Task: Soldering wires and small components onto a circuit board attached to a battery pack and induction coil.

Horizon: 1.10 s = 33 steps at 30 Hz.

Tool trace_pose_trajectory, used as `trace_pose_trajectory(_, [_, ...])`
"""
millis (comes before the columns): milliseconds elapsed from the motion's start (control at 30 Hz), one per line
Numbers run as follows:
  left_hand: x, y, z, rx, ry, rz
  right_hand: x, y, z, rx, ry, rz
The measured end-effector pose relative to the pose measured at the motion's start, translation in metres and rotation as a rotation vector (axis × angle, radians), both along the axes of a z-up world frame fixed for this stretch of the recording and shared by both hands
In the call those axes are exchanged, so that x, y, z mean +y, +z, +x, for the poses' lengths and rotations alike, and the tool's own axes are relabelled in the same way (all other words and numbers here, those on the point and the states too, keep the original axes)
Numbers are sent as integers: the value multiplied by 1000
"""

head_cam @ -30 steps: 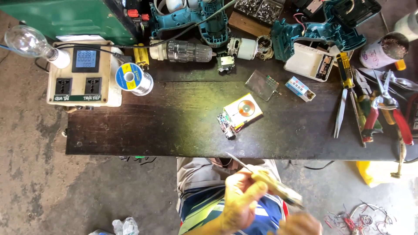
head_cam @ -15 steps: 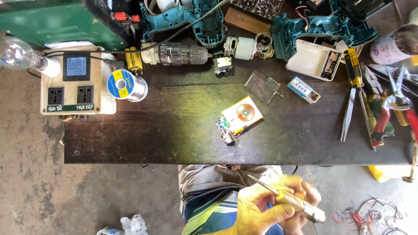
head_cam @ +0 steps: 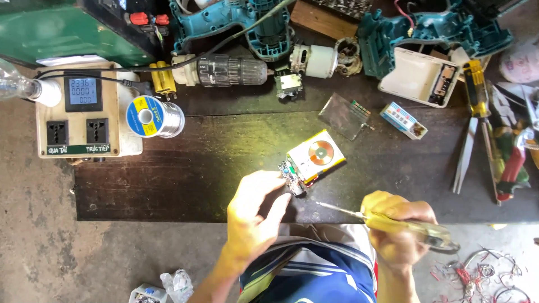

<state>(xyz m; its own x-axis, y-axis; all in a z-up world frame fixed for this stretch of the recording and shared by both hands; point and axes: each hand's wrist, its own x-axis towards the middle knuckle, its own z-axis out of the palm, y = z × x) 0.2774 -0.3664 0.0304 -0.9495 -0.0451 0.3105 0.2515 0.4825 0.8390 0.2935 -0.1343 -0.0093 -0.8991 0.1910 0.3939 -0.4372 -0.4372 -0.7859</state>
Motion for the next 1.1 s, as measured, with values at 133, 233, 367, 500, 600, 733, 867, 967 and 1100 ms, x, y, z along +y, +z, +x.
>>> trace_pose_trajectory(133, [-10, -6, -24, 68, -248, -63, -5, -7, -2, -177, -135, 166])
trace_pose_trajectory(233, [-15, -10, -32, 75, -339, -95, -5, -3, -5, -208, -127, 267])
trace_pose_trajectory(367, [-17, -11, -38, 66, -393, -106, -11, 5, -10, -245, -126, 326])
trace_pose_trajectory(500, [-16, -14, -38, 44, -385, -96, -16, 5, -14, -267, -151, 304])
trace_pose_trajectory(600, [-14, -15, -39, 81, -363, -106, -17, 2, -17, -280, -187, 334])
trace_pose_trajectory(733, [-14, -16, -40, 70, -327, -106, -17, -1, -22, -263, -157, 261])
trace_pose_trajectory(867, [-13, -14, -43, 65, -304, -108, -17, 1, -24, -278, -127, 267])
trace_pose_trajectory(967, [-12, -16, -44, 72, -293, -108, -18, 1, -24, -298, -130, 288])
trace_pose_trajectory(1100, [-11, -15, -45, 64, -273, -99, -17, 1, -25, -303, -119, 298])
